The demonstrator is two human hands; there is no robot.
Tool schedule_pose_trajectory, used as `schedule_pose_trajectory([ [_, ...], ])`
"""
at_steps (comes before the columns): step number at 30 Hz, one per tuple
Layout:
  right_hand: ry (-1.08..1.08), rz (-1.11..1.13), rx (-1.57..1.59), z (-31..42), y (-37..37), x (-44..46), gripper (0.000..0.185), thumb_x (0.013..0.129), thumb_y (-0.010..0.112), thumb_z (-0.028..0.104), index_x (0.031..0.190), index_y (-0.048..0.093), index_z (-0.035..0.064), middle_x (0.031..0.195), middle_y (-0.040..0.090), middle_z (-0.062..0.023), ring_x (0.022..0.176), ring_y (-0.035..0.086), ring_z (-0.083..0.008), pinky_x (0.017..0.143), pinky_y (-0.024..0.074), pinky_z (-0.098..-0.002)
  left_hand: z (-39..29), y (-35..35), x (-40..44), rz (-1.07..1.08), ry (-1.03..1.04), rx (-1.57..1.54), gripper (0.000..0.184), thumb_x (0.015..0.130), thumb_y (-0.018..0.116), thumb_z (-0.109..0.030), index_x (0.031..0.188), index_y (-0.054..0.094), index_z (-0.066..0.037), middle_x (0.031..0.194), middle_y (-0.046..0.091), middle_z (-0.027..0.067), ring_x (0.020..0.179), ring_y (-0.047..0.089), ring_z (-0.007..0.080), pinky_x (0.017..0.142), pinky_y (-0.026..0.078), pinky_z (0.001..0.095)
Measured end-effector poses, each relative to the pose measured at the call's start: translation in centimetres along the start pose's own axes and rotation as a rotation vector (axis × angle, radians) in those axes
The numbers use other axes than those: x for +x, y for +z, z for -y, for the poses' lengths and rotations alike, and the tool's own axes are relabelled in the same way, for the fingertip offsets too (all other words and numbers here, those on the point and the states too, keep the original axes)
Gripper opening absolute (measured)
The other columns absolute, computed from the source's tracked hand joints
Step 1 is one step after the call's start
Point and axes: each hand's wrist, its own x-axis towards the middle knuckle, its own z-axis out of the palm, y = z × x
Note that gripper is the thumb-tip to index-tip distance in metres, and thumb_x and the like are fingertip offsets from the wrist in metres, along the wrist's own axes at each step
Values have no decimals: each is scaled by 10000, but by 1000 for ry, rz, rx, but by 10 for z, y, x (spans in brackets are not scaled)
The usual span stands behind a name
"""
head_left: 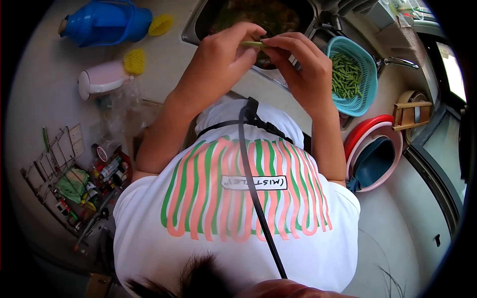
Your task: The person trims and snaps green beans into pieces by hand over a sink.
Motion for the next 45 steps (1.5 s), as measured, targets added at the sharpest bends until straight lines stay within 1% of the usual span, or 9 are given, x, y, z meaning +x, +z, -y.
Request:
schedule_pose_trajectory([
  [8,123,-55,82,-4,4,-2,171,858,741,-15,1018,689,16,958,687,-97,822,700,-257,676,577,-329,9,-5,8,-41,157,69,138,877,710,-32,1011,727,-4,921,740,94,785,702,168,727,546,287],
  [14,-82,-96,-176,-19,16,1,183,814,743,-39,976,697,31,933,687,-99,829,674,-305,695,553,-384,21,-8,16,-51,428,468,136,870,722,-40,1002,729,-9,908,736,91,781,710,163,707,544,282],
  [17,-42,-201,-101,-13,26,1,188,811,740,-57,972,698,32,908,686,-99,806,677,-292,673,552,-368,19,-8,14,-60,205,177,121,903,706,-51,1005,732,8,912,741,85,805,707,149,704,538,270],
  [21,23,-425,-105,-3,44,-1,169,819,754,-52,969,707,11,882,692,-119,761,678,-265,645,547,-322,27,4,19,-59,-202,-596,189,985,632,-88,1096,709,45,987,740,96,897,698,160,793,542,268],
  [25,303,-466,326,1,55,-11,116,905,726,-12,1020,709,-11,951,717,-98,837,683,-149,737,538,-261,28,14,24,-139,-285,-853,228,996,599,-76,1187,664,31,1080,715,111,951,674,161,854,539,301],
  [28,455,-430,650,6,52,-15,128,946,700,8,1069,695,-28,1017,709,-79,907,673,-125,800,529,-246,29,6,23,-120,-270,-900,220,1008,575,-96,1183,645,18,1094,695,104,925,649,156,840,534,313],
  [33,367,-429,597,6,50,-16,152,944,701,2,1091,690,-34,1085,683,-82,935,657,-124,807,521,-243,34,-10,18,147,-314,-1013,203,1000,580,-164,1098,654,-2,957,659,47,744,562,93,678,459,245],
  [36,245,-412,438,-1,48,-15,165,907,723,-18,1072,713,-11,1072,679,-88,906,649,-142,792,517,-258,22,-7,12,128,-302,-747,205,977,606,-163,1080,668,4,860,623,7,660,495,54,597,382,209],
  [45,-148,-286,-318,-2,29,-4,270,775,773,-28,1025,745,73,967,687,-67,871,645,-271,717,541,-347,22,-4,3,-68,-26,-186,134,938,716,-128,984,716,-2,785,636,-44,682,517,4,596,402,178],
])
